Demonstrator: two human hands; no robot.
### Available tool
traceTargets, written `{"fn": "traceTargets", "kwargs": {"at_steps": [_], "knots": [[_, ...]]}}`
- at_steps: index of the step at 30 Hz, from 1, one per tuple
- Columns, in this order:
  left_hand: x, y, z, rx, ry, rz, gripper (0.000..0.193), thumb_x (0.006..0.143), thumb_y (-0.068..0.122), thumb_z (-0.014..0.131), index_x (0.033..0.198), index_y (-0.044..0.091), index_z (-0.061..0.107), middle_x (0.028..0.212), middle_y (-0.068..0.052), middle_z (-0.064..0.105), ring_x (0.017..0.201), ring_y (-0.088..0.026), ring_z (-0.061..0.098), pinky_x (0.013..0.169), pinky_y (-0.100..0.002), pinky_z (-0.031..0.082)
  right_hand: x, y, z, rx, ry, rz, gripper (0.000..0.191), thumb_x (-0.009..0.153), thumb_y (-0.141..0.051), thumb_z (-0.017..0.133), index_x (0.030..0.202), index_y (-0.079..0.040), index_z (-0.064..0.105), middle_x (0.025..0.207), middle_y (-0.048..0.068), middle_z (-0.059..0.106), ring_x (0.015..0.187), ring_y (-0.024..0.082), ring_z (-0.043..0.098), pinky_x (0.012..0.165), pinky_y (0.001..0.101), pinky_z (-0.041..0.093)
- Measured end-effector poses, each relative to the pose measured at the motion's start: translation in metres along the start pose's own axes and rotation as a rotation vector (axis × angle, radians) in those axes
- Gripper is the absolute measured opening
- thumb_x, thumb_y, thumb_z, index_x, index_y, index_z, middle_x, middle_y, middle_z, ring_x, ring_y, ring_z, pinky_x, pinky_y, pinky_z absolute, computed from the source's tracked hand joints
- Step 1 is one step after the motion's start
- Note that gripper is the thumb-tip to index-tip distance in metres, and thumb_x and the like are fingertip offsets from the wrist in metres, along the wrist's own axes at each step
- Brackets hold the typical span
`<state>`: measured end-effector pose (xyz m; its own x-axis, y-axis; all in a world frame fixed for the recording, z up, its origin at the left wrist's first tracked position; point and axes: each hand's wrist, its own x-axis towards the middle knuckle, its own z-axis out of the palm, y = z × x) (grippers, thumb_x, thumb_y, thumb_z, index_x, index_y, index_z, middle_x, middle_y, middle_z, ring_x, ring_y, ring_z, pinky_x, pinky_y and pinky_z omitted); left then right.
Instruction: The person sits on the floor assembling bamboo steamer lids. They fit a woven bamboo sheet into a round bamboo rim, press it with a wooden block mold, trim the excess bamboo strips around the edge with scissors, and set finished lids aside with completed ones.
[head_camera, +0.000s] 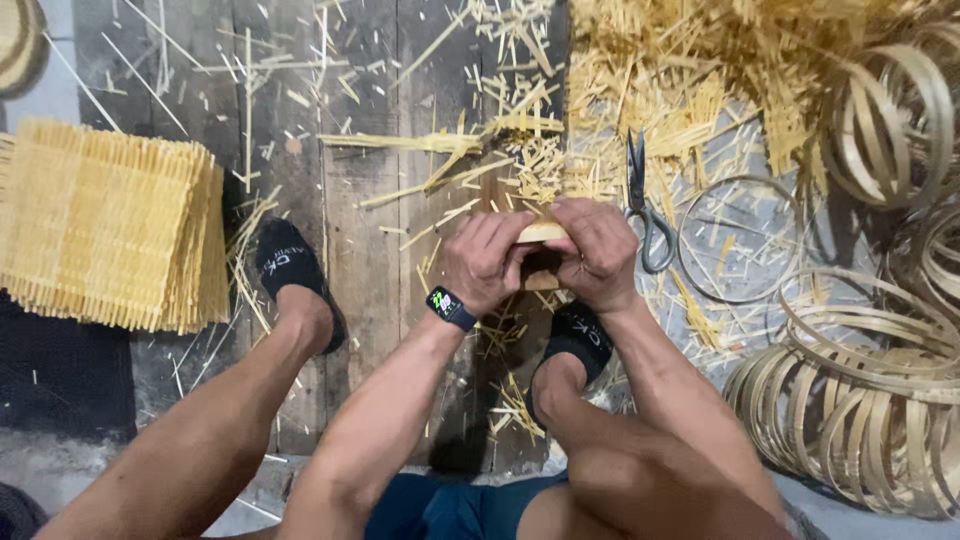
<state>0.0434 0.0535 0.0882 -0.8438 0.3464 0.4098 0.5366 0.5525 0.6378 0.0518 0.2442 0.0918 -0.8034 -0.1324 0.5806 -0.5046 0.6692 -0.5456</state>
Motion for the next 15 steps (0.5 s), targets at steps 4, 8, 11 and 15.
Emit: {"fn": "traceTargets", "kwargs": {"at_steps": [4,8,11,15], "knots": [[0.004,-0.005,-0.006,-0.034,-0.069,-0.066,0.045,0.089,0.013,0.074,0.133,0.013,0.062,0.107,-0.008,0.071,0.097,-0.030,0.069,0.086,-0.041,0.055,-0.003,0.008,-0.002,-0.124,-0.034,0.041,0.052,0.098,-0.038,0.066,0.136,-0.004,0.059,0.102,0.007,0.071,0.119,0.029,0.067,0.103,0.0494,0.051],[0.006,-0.014,-0.004,-0.251,-0.046,-0.272,0.059,0.097,0.022,0.073,0.152,0.020,0.052,0.123,-0.010,0.071,0.110,-0.026,0.071,0.094,-0.038,0.058,-0.026,0.006,-0.006,0.197,0.035,0.721,0.096,0.094,-0.060,0.070,0.156,0.000,0.029,0.148,0.023,0.042,0.139,0.033,0.046,0.107,0.0490,0.049],[0.008,-0.015,0.002,-0.367,-0.073,-0.412,0.073,0.093,0.036,0.075,0.156,0.023,0.042,0.139,-0.017,0.059,0.123,-0.030,0.064,0.099,-0.039,0.058,-0.052,-0.003,-0.005,0.212,-0.132,0.886,0.113,0.081,-0.063,0.075,0.157,0.000,0.021,0.153,0.025,0.035,0.141,0.037,0.043,0.108,0.0500,0.046],[0.016,-0.012,0.000,-0.228,-0.048,-0.358,0.074,0.093,0.049,0.073,0.157,0.024,0.043,0.155,-0.027,0.041,0.133,-0.037,0.054,0.105,-0.046,0.054,-0.077,-0.008,0.000,-0.008,-0.158,0.413,0.116,0.071,-0.055,0.085,0.153,0.001,0.024,0.144,0.027,0.036,0.138,0.040,0.041,0.113,0.0519,0.044]]}}
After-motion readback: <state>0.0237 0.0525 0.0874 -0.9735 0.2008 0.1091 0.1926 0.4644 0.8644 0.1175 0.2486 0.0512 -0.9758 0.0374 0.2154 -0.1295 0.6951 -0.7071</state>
